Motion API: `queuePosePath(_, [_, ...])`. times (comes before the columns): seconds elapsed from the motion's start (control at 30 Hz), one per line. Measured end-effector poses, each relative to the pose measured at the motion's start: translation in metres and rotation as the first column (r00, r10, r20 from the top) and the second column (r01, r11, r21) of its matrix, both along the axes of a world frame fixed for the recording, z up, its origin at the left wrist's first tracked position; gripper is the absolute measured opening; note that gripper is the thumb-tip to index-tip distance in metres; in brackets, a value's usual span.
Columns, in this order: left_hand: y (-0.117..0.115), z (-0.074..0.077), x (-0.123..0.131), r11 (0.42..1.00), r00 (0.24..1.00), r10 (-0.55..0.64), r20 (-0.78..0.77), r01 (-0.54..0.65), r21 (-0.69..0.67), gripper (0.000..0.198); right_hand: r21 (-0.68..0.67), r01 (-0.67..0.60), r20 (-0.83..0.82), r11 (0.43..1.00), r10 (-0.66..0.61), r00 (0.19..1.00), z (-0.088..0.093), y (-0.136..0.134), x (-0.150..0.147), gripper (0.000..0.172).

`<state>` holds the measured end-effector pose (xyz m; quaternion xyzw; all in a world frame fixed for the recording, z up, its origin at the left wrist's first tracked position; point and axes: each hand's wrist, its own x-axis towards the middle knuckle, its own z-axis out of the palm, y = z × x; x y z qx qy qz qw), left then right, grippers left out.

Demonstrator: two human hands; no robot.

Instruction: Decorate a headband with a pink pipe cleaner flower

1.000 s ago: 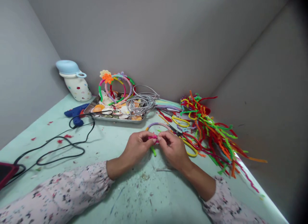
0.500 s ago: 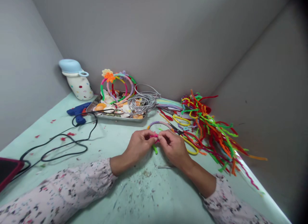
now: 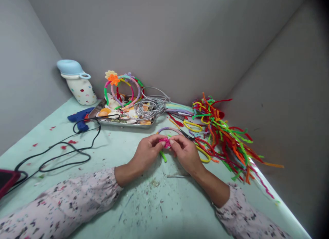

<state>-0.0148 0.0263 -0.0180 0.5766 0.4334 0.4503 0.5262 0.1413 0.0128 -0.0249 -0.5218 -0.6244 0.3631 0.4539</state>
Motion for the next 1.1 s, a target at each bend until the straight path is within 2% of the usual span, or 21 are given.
queuePosePath(0.27, [-0.0017, 0.0029, -0.0019, 1.000, 0.999, 0.006, -0.036, -0.007, -0.024, 0.012, 0.045, 0.000, 0.140, 0.999, -0.006, 0.990, 0.0032, -0.0012, -0.0004, 0.018])
queuePosePath(0.5, [-0.0019, 0.0071, -0.0023, 0.999, 0.999, 0.008, -0.046, -0.010, -0.040, 0.010, 0.064, -0.021, 0.147, 0.998, 0.012, 0.989, 0.0004, -0.0039, -0.0027, 0.019])
queuePosePath(0.77, [0.0003, 0.0022, -0.0034, 0.999, 1.000, -0.007, -0.024, 0.005, -0.051, 0.010, 0.077, -0.046, 0.187, 0.996, 0.031, 0.982, -0.0021, -0.0046, -0.0032, 0.019])
queuePosePath(1.0, [0.0009, 0.0005, -0.0042, 0.999, 0.999, -0.024, -0.041, 0.023, -0.036, 0.010, 0.073, -0.048, 0.184, 0.996, 0.034, 0.982, -0.0046, -0.0049, -0.0050, 0.018])
queuePosePath(1.1, [0.0014, 0.0035, -0.0040, 0.999, 1.000, -0.023, 0.000, 0.023, -0.044, 0.010, -0.009, -0.044, 0.062, 0.999, 0.044, 0.997, -0.0018, -0.0037, -0.0052, 0.020])
